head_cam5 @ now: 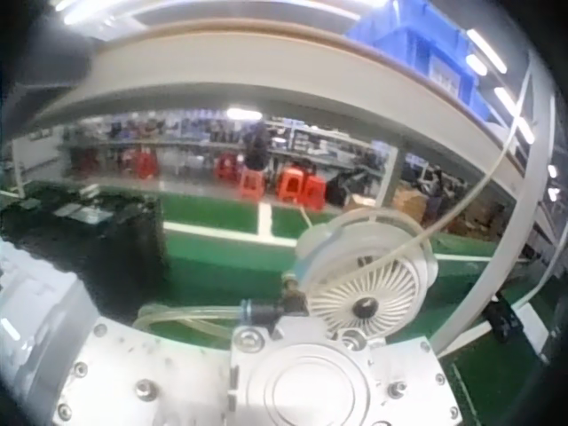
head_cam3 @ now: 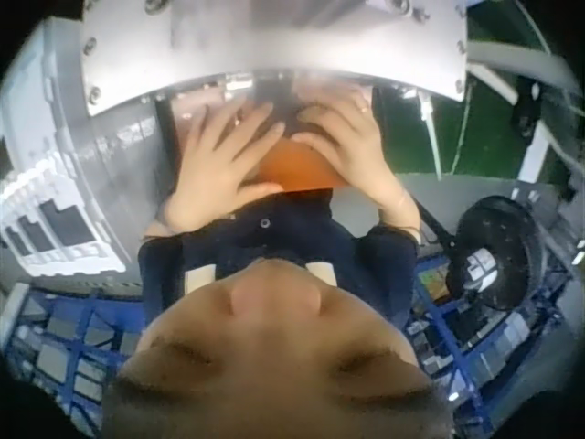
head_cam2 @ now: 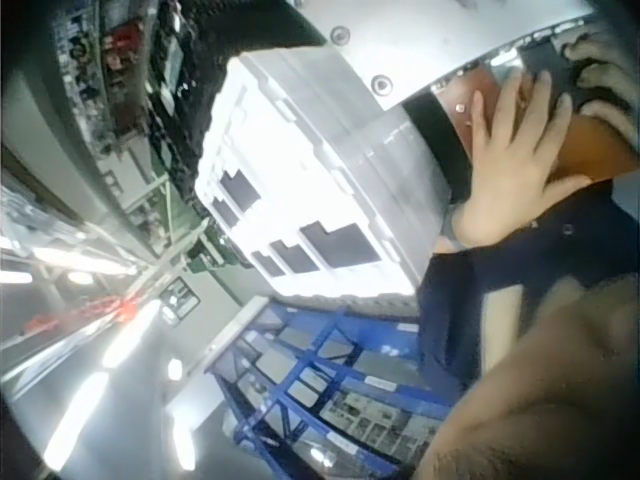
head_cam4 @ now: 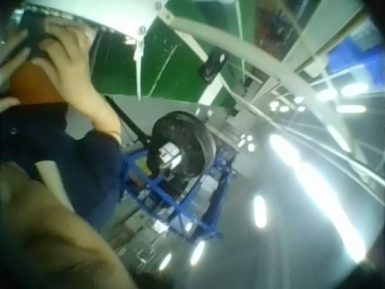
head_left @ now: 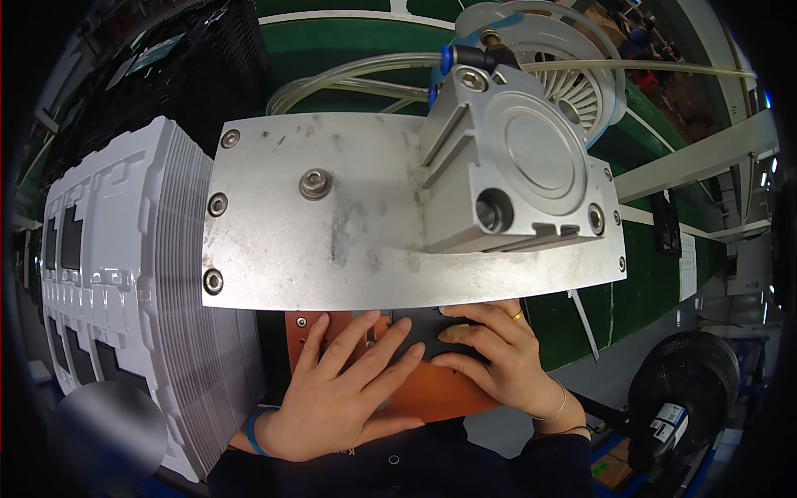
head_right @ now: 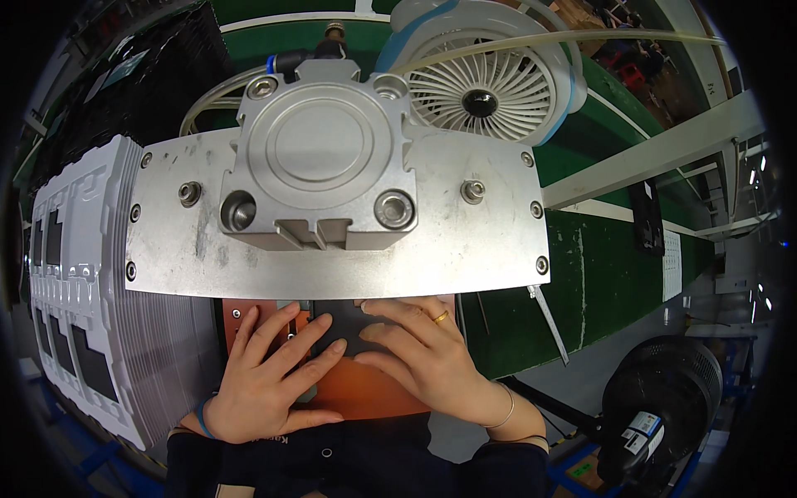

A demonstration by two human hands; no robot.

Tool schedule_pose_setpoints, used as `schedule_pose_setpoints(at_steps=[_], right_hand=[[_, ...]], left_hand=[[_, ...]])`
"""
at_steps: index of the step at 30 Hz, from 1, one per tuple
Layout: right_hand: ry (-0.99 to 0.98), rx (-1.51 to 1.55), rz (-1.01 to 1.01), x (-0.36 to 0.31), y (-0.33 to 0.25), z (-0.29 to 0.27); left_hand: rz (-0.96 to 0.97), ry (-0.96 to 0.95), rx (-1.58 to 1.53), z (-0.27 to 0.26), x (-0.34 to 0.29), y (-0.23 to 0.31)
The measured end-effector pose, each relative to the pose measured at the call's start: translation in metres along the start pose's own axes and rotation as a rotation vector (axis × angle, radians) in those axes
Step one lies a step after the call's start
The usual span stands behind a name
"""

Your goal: The person repeatedly picks up small black rectangular components from a white foam tray and places them into a metal jig on a workbench. They press down on the components to secure them within the jig, then remove them and return them to the tray. This cycle is performed multiple times throughout the video.

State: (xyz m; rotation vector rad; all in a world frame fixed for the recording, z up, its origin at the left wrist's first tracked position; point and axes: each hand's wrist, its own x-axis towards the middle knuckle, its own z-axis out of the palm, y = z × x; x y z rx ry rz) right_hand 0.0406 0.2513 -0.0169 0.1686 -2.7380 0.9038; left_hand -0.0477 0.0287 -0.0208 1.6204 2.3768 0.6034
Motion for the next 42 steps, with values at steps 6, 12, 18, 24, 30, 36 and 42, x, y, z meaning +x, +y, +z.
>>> schedule_pose_setpoints(at_steps=[6, 12, 18, 24, 30, 36, 42], right_hand=[[-0.004, 0.015, -0.01, 0.001, 0.001, 0.001], [0.005, 0.014, -0.024, 0.001, 0.002, 0.002], [0.018, 0.015, -0.024, -0.002, 0.003, 0.003], [-0.043, -0.009, -0.037, 0.002, 0.001, 0.0], [-0.106, 0.205, 0.056, 0.008, -0.001, -0.01], [0.007, 0.786, 0.31, -0.011, -0.002, -0.014], [-0.011, 0.998, 0.221, -0.022, -0.058, -0.011]], left_hand=[[-0.006, -0.008, -0.007, -0.003, 0.0, 0.001], [-0.002, -0.011, -0.012, -0.003, 0.001, 0.0], [0.001, 0.011, -0.005, -0.002, 0.0, 0.002], [0.017, 0.061, -0.015, -0.002, 0.0, 0.001], [0.075, 0.194, -0.044, -0.004, 0.0, 0.005], [0.084, 0.585, -0.274, -0.002, -0.011, 0.016], [-0.114, 0.565, -0.764, -0.009, -0.04, 0.037]])
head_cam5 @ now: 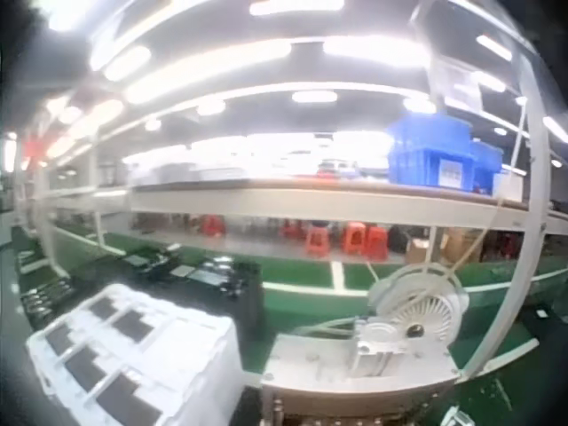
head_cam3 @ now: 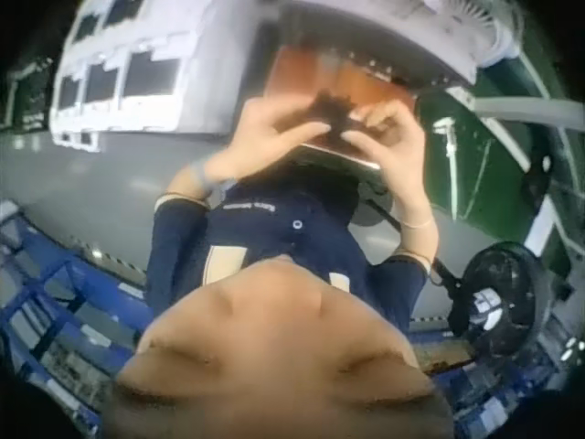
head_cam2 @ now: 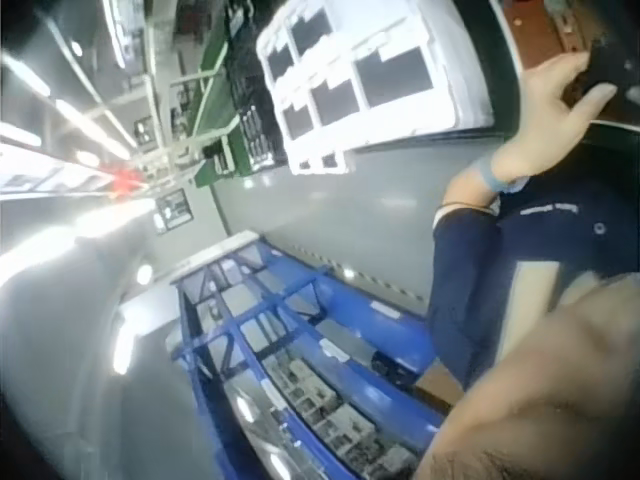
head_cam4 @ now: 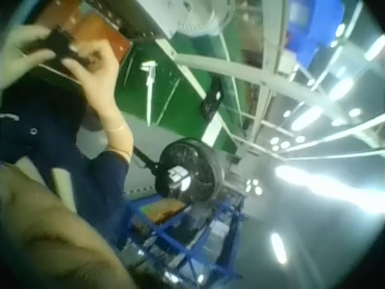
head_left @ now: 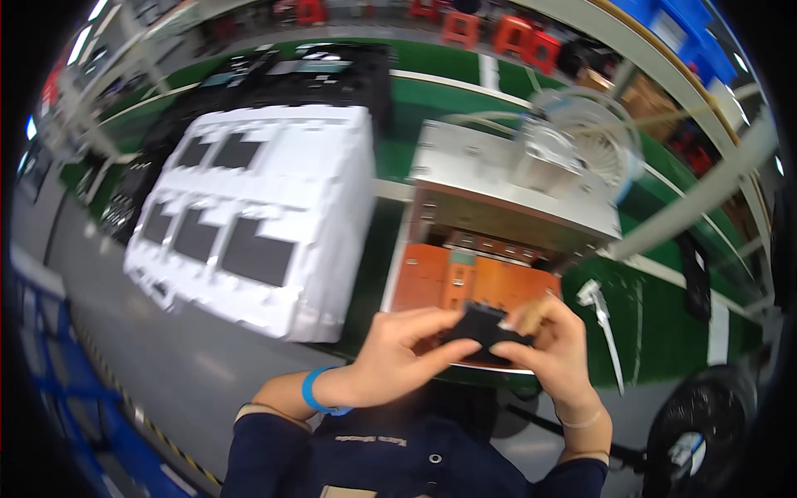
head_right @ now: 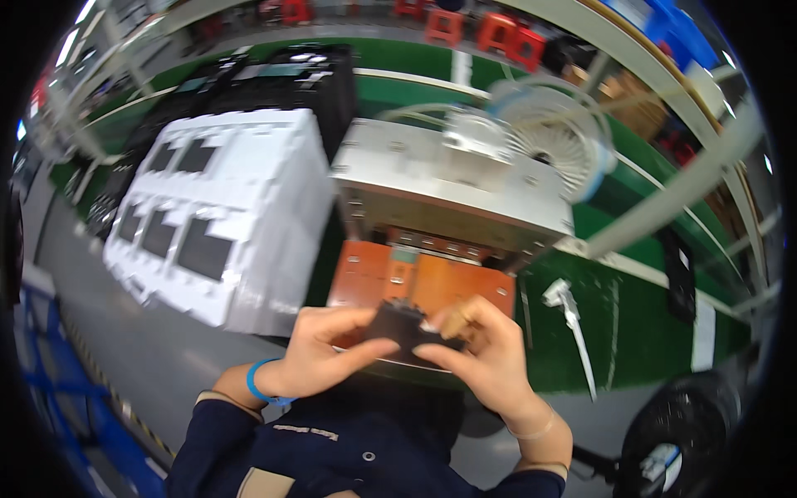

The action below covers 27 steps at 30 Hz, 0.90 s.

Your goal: The person repeatedly picks up small black rectangular components from a white foam tray and places them into a metal jig on a workbench. They press down on the components to secure them within the jig, then remove them and return them to the tray. This cycle is performed multiple times throughout the video.

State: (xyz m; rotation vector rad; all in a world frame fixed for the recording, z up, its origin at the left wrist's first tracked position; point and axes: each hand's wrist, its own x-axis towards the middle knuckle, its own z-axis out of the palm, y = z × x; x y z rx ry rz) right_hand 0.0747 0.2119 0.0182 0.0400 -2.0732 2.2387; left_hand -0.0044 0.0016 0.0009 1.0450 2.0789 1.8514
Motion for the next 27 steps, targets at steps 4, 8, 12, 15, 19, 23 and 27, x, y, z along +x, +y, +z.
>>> schedule_pose_setpoints(at_steps=[4, 8, 12, 15, 19, 23, 27], right_hand=[[-0.027, 0.151, -0.011, -0.01, -0.015, 0.013], [-0.064, 0.246, 0.06, 0.001, -0.008, 0.017], [-0.06, 0.219, 0.025, 0.0, 0.004, 0.017], [-0.072, 0.22, 0.12, -0.001, 0.001, 0.01], [0.015, 0.195, 0.126, -0.01, 0.003, 0.002], [0.127, 0.12, 0.12, -0.026, 0.003, -0.001], [0.214, 0.022, 0.104, -0.063, 0.016, -0.003]], left_hand=[[0.065, 0.036, 0.127, -0.05, -0.021, 0.048], [-0.401, -0.004, -0.28, -0.065, -0.021, 0.06], [-0.573, -0.111, -0.376, -0.058, -0.015, 0.05], [-0.619, -0.146, -0.366, -0.055, -0.012, 0.04], [-0.618, -0.173, -0.377, -0.039, 0.003, 0.031], [-0.564, -0.155, -0.37, -0.032, 0.007, 0.025], [-0.432, -0.135, -0.359, -0.037, 0.002, 0.034]])
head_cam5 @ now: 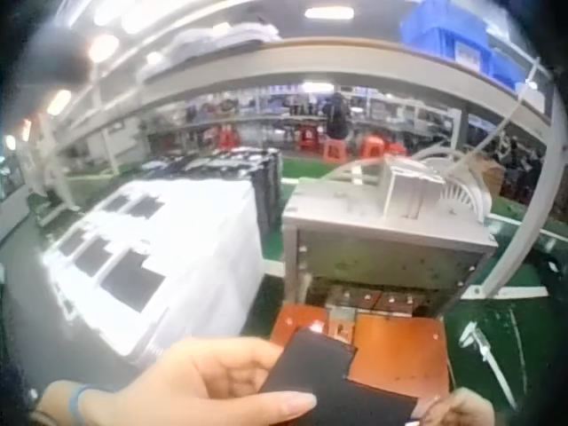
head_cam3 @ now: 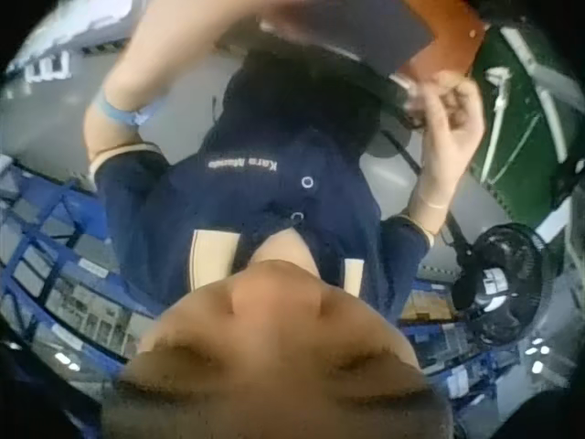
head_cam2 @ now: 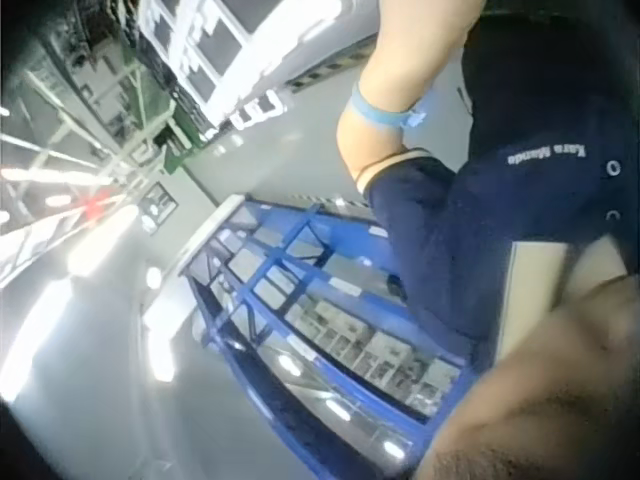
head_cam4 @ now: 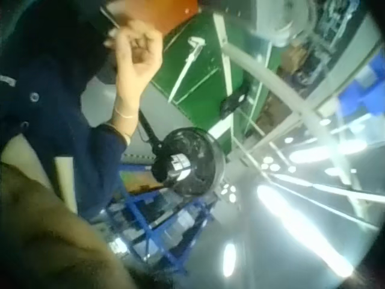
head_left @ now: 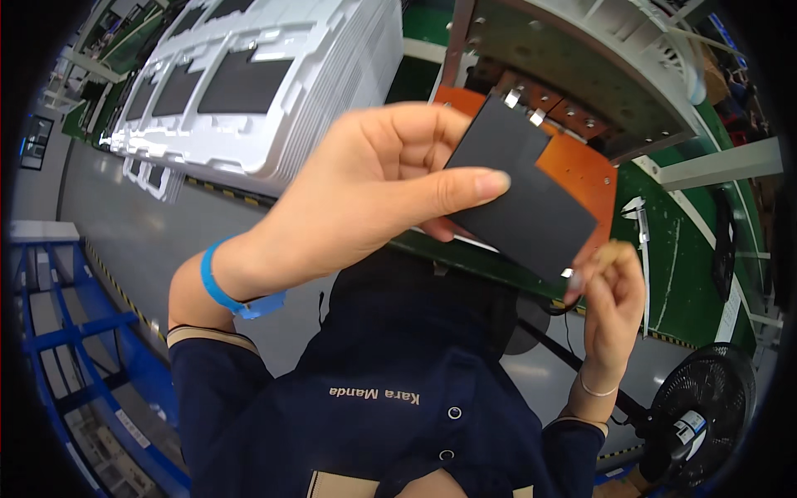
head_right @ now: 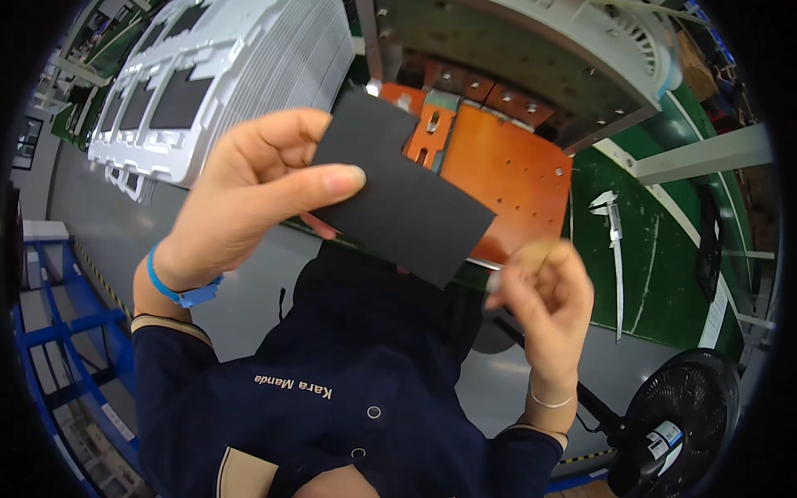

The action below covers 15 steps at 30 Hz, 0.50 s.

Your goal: The person repeatedly picks up small black rectangular components from a white foam tray and places them into a metal jig on a workbench. They press down on the components to secure them within the jig, then remove them and return them to the tray. This cycle is performed multiple times throughout the video.

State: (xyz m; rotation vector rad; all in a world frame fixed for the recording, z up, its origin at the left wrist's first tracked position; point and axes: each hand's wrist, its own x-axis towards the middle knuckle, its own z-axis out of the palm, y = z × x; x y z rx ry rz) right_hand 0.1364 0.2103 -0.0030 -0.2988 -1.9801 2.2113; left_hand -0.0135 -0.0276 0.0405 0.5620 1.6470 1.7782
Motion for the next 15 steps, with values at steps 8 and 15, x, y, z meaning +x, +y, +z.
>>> schedule_pose_setpoints(at_steps=[8, 15], right_hand=[[-0.588, -0.525, 0.005, 0.008, 0.134, 0.065], [-0.863, -0.836, -0.102, 0.001, 0.242, 0.104]], left_hand=[[0.149, 0.003, -0.042, 0.002, -0.016, 0.01], [0.157, 0.052, -0.239, 0.003, -0.044, -0.013]])
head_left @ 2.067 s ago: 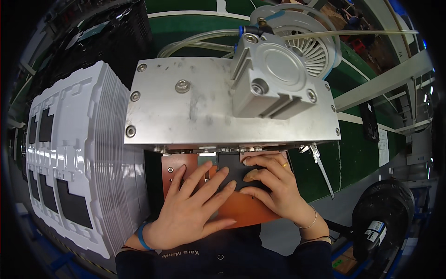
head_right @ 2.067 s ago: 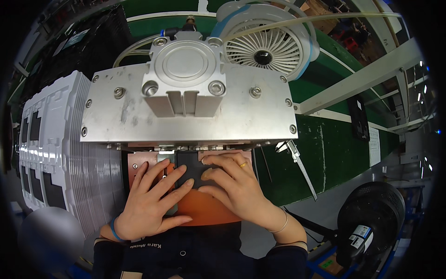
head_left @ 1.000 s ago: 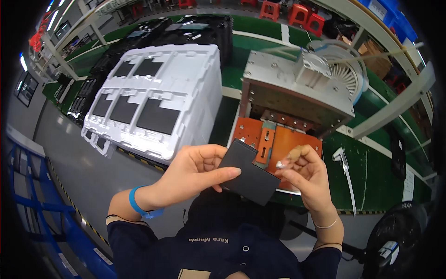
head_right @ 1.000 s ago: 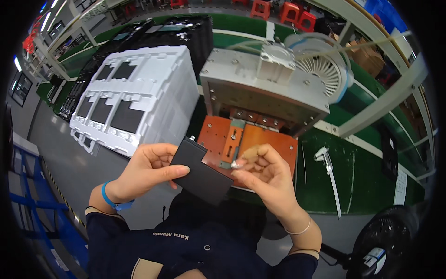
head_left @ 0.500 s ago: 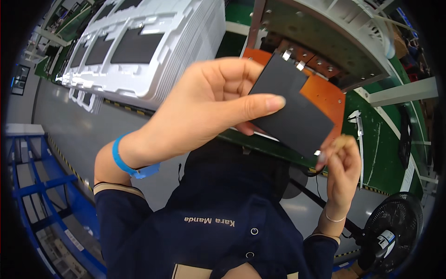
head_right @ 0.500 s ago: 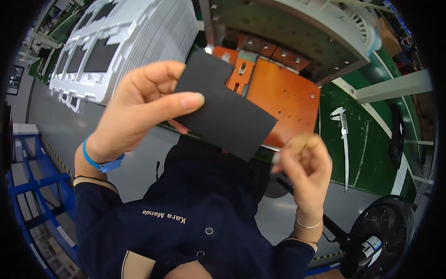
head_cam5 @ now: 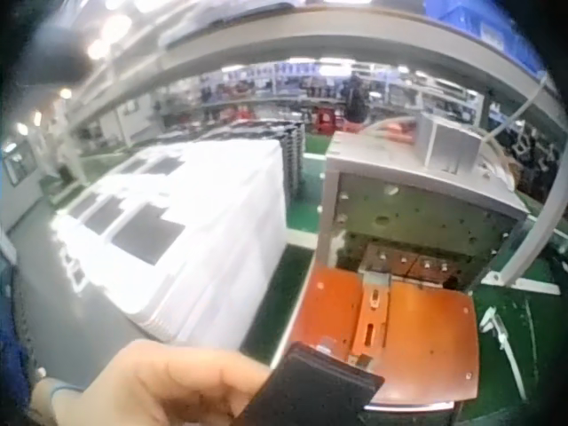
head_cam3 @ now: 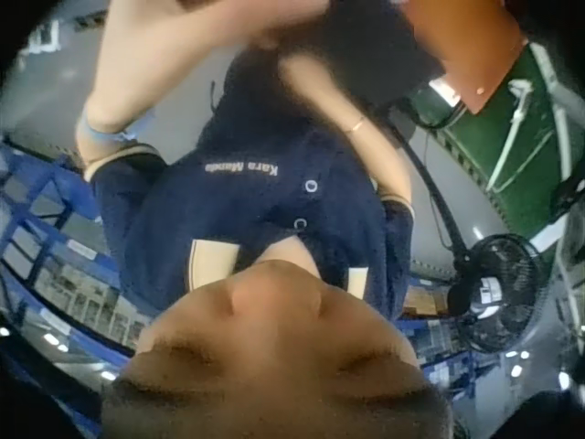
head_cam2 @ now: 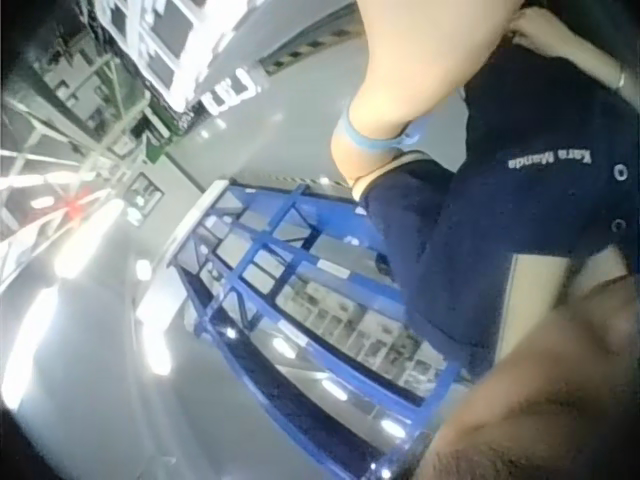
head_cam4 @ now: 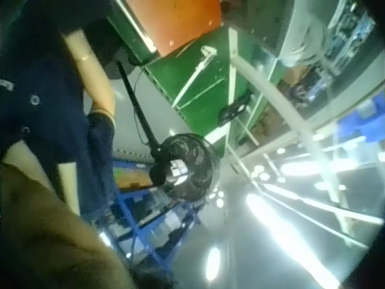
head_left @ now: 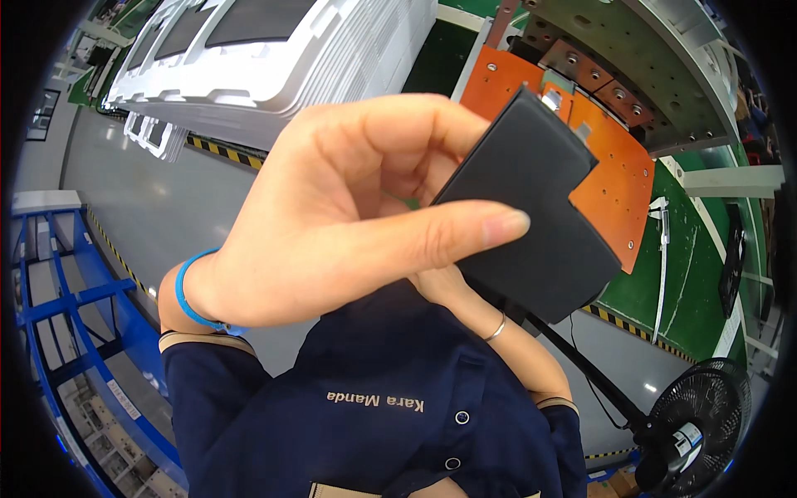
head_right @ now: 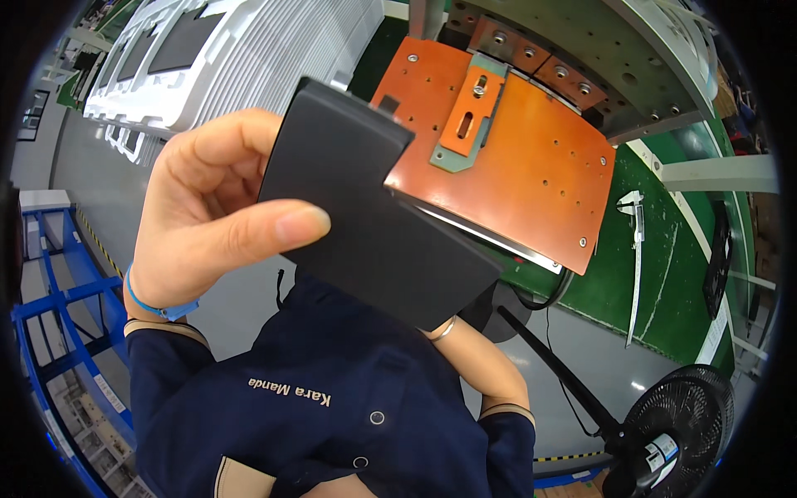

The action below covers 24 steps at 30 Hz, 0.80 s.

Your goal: The person repeatedly picks up small black rectangular components from a white foam tray and places them into a metal jig on a workbench. They press down on the components to secure them within the jig, then remove them and return them to the tray. This cycle is performed multiple times throughout the video.

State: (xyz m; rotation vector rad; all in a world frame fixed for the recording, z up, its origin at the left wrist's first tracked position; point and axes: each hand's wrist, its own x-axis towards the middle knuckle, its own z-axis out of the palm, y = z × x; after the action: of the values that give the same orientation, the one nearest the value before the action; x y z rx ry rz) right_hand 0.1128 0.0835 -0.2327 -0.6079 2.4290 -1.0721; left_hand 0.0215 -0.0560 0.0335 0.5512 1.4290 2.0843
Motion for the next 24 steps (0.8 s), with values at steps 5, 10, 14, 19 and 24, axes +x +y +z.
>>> schedule_pose_setpoints(at_steps=[5, 10, 14, 19, 24], right_hand=[[0.103, 0.038, 0.019, -0.003, 0.004, 0.004], [0.179, 0.064, 0.014, -0.008, 0.005, 0.005], [0.219, 0.073, 0.017, -0.009, 0.006, 0.005], [0.245, 0.066, 0.0, -0.01, 0.005, 0.007], [0.264, 0.057, -0.01, -0.011, 0.007, 0.01]], left_hand=[[-0.044, 0.033, -0.044, -0.002, -0.018, -0.002], [-0.058, 0.039, 0.043, -0.004, -0.028, -0.004], [-0.051, 0.016, 0.04, -0.004, -0.03, -0.009], [-0.095, 0.008, 0.169, 0.0, -0.038, -0.003], [-0.069, 0.0, 0.139, 0.002, -0.044, -0.008]])
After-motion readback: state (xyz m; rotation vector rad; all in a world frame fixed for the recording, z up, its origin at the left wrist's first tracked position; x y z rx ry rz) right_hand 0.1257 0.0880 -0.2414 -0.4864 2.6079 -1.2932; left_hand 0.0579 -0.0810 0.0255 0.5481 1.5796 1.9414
